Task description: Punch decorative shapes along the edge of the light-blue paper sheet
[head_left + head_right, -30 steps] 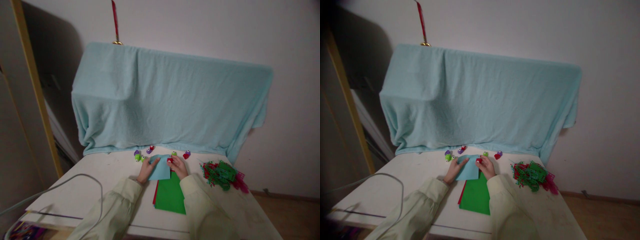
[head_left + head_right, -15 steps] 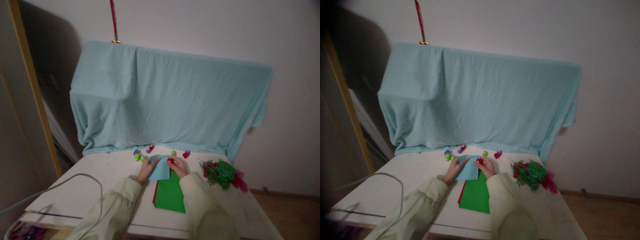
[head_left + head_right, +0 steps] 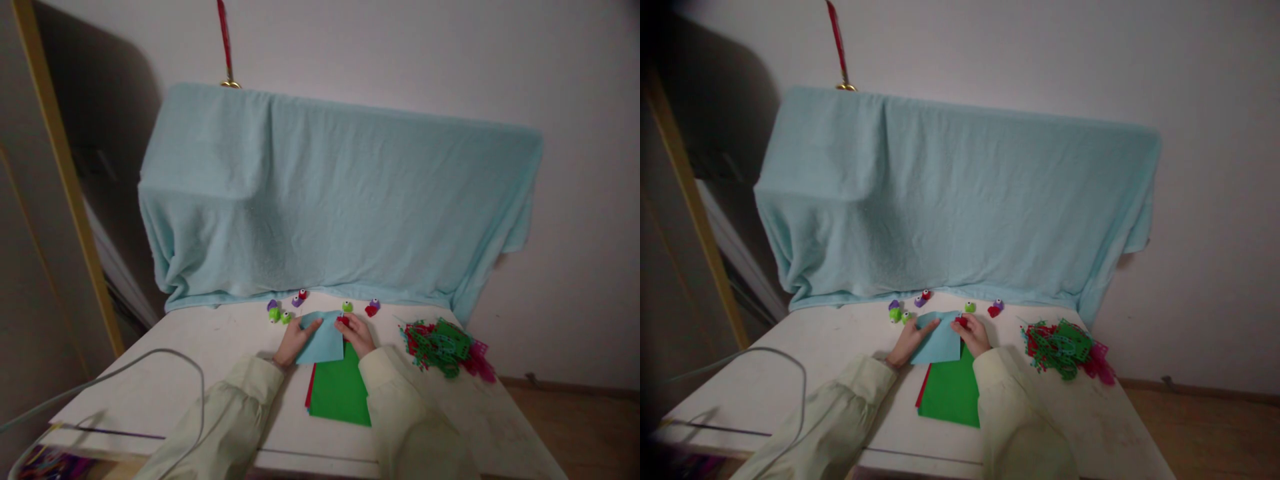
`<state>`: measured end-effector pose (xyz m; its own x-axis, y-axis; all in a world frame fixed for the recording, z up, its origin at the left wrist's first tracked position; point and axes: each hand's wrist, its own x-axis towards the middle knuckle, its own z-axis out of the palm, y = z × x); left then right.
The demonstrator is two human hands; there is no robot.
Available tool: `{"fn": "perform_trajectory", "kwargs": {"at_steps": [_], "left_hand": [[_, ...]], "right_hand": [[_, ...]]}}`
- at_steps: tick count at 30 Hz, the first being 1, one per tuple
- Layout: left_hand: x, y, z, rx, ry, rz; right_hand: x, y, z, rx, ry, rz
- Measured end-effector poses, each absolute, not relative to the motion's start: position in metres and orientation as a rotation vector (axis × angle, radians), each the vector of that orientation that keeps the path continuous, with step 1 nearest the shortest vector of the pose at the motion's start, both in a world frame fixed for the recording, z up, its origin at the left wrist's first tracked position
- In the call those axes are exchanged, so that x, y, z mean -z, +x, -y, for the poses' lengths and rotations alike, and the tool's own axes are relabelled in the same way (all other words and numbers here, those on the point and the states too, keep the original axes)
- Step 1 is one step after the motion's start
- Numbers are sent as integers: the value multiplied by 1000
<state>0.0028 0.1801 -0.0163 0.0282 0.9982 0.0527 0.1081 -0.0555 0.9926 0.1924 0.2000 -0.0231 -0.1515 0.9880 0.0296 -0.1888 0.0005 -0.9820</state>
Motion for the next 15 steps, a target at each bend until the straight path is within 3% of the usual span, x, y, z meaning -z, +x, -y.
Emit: {"fn": "perform_trajectory", "kwargs": {"at_steps": [15], "left_hand": [[20,3,-181,-1145,1425,-1286]], "right_hand": [[19,190,-196,-1406,-967,1234]]}}
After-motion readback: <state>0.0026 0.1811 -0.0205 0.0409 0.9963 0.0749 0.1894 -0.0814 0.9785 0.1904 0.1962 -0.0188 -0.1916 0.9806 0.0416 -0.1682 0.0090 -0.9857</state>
